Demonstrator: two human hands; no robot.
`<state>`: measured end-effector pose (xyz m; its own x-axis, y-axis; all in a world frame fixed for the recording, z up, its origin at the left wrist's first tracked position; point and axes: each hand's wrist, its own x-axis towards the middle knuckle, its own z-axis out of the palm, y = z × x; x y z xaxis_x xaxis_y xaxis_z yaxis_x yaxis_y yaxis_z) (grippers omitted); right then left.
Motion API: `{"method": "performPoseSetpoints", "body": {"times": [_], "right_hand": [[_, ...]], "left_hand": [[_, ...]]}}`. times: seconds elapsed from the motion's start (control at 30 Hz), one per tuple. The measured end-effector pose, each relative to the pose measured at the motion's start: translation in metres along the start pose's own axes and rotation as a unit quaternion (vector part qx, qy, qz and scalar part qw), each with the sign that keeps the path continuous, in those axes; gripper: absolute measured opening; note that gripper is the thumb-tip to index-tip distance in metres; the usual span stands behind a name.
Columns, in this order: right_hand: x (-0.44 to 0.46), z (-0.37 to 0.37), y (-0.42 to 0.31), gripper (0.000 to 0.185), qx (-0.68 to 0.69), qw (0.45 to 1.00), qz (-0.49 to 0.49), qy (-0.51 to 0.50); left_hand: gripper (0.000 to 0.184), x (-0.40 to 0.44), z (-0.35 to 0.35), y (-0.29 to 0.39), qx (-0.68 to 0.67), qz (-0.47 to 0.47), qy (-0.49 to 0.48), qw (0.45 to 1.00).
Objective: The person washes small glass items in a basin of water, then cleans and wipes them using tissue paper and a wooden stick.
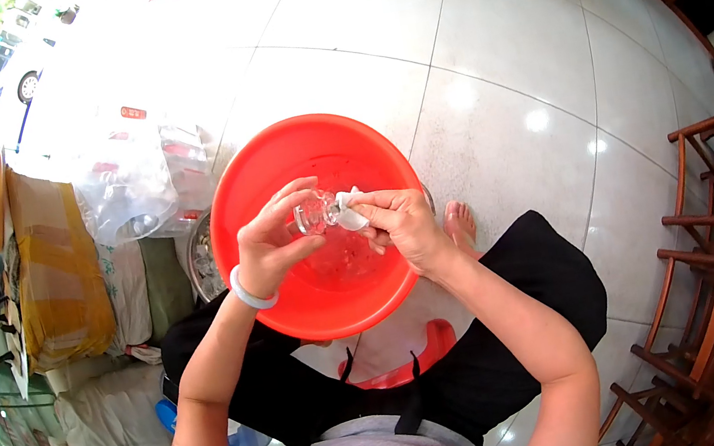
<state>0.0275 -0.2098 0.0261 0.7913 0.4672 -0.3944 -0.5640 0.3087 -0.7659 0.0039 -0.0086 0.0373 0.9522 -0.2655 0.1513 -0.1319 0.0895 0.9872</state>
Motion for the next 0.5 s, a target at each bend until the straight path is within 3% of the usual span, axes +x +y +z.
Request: {"method": "performPoseSetpoints", "body": {"times": [0.07,0.13,0.27,0.33,0.37,0.4,0.43,0.47,0.5], "right_hand": [[0.0,0.001,-0.001,0.021,-0.03,0.999,-0.016,-0.001],[-0.002,0.004,-0.001,0.02,-0.055,0.998,-0.034,-0.001],[-0.005,0.005,-0.002,0.02,-0.092,0.994,-0.062,0.005],[-0.004,0.001,-0.002,0.02,-0.082,0.996,-0.048,0.002],[-0.003,-0.001,-0.001,0.021,-0.071,0.997,-0.035,0.0],[-0.003,-0.001,0.001,0.021,-0.07,0.997,-0.034,0.0],[-0.002,-0.001,0.003,0.021,-0.05,0.999,-0.015,0.006],[-0.002,-0.001,0.004,0.021,-0.031,0.999,0.005,0.013],[-0.002,-0.001,0.004,0.021,-0.032,0.999,0.005,0.012]], "left_hand": [[0.047,0.0,-0.005,-0.003,-0.061,-0.02,0.004,0.998],[0.045,0.001,-0.01,-0.009,-0.248,-0.165,0.057,0.953],[0.046,0.002,-0.004,0.001,-0.341,-0.242,0.081,0.905],[0.043,0.001,-0.002,0.001,-0.107,-0.178,0.022,0.978],[0.043,0.001,0.0,0.0,-0.107,-0.179,0.021,0.978],[0.045,0.003,0.004,0.0,0.07,-0.042,0.019,0.996],[0.047,0.003,0.006,0.0,0.243,0.096,0.016,0.965],[0.047,0.003,0.005,0.001,0.243,0.096,0.016,0.965],[0.046,0.002,0.003,0.001,0.116,0.023,0.03,0.992]]}}
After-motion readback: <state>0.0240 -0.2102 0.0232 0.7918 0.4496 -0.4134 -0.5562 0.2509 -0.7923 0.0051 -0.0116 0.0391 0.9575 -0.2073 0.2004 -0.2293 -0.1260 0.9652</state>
